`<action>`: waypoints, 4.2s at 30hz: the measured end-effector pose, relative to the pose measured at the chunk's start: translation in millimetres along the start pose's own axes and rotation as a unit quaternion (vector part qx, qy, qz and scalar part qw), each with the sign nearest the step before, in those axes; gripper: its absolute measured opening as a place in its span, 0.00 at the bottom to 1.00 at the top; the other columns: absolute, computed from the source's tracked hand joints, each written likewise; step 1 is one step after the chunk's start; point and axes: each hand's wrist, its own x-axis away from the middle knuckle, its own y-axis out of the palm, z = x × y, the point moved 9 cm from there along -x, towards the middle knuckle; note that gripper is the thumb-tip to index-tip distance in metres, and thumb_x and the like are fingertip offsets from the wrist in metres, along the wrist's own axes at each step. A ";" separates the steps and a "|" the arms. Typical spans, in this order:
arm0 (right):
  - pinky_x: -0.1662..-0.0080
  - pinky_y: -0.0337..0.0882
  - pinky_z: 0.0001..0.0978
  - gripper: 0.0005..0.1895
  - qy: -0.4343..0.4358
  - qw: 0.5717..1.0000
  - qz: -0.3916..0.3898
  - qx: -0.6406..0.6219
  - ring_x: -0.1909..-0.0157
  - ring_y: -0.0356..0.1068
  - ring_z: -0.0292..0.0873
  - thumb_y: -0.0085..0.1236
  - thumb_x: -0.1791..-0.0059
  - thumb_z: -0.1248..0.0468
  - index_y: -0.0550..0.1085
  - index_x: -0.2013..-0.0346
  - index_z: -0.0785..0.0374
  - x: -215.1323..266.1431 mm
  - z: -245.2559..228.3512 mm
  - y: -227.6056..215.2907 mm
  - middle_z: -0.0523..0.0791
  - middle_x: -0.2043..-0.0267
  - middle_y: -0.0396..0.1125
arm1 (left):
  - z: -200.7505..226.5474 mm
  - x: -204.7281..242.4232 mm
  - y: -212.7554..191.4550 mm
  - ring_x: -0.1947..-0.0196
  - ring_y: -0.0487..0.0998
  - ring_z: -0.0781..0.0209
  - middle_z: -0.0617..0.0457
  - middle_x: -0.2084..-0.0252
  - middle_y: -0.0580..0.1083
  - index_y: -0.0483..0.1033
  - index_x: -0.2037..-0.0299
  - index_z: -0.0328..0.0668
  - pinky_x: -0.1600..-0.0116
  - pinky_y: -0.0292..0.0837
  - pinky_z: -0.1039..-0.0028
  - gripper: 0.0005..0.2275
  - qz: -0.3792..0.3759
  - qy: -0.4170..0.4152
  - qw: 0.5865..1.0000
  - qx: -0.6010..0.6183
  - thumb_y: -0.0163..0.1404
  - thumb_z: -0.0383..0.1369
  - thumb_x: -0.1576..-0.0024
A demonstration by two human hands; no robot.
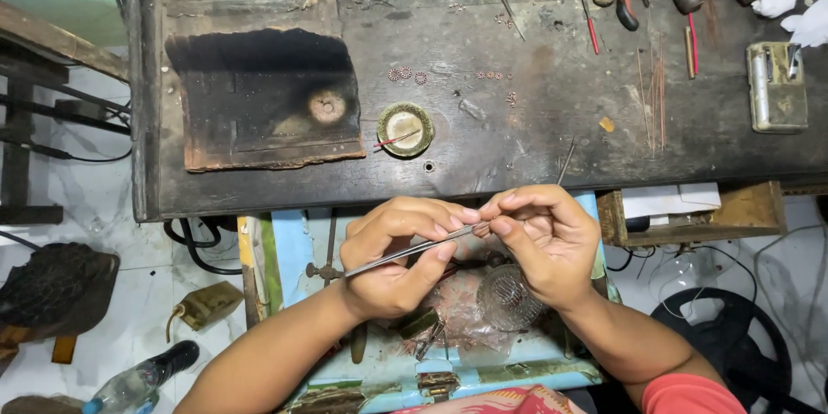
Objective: Using tweezers to arrange small metal rings and a torch to solder them on a workbench.
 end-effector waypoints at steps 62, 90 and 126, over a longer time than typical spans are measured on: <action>0.65 0.82 0.32 0.07 -0.023 0.998 -0.013 0.055 0.69 0.79 0.43 0.61 0.53 0.79 0.71 0.64 0.77 -8.2 -17.2 8.6 0.59 0.68 0.75 | -23.8 11.4 -1.4 0.60 0.84 0.33 0.33 0.67 0.76 0.70 0.65 0.25 0.55 0.82 0.51 0.04 0.040 -0.082 0.994 0.061 0.54 0.19 0.41; 0.60 0.66 0.29 0.11 -0.156 0.953 0.210 0.154 0.68 0.61 0.42 0.43 0.41 0.67 0.66 0.52 0.75 -51.0 -3.3 -75.4 0.49 0.73 0.58 | -99.8 25.5 39.9 0.71 0.81 0.47 0.46 0.70 0.77 0.75 0.66 0.34 0.64 0.79 0.67 0.03 -0.007 -0.025 0.949 -0.313 0.55 0.19 0.44; 0.62 0.65 0.27 0.10 -0.119 0.957 0.202 0.170 0.69 0.62 0.39 0.43 0.40 0.66 0.68 0.53 0.72 -53.2 2.1 -73.3 0.48 0.73 0.60 | -102.1 27.1 38.6 0.71 0.81 0.48 0.46 0.70 0.77 0.75 0.66 0.35 0.65 0.79 0.67 0.02 -0.014 -0.025 0.949 -0.314 0.54 0.20 0.43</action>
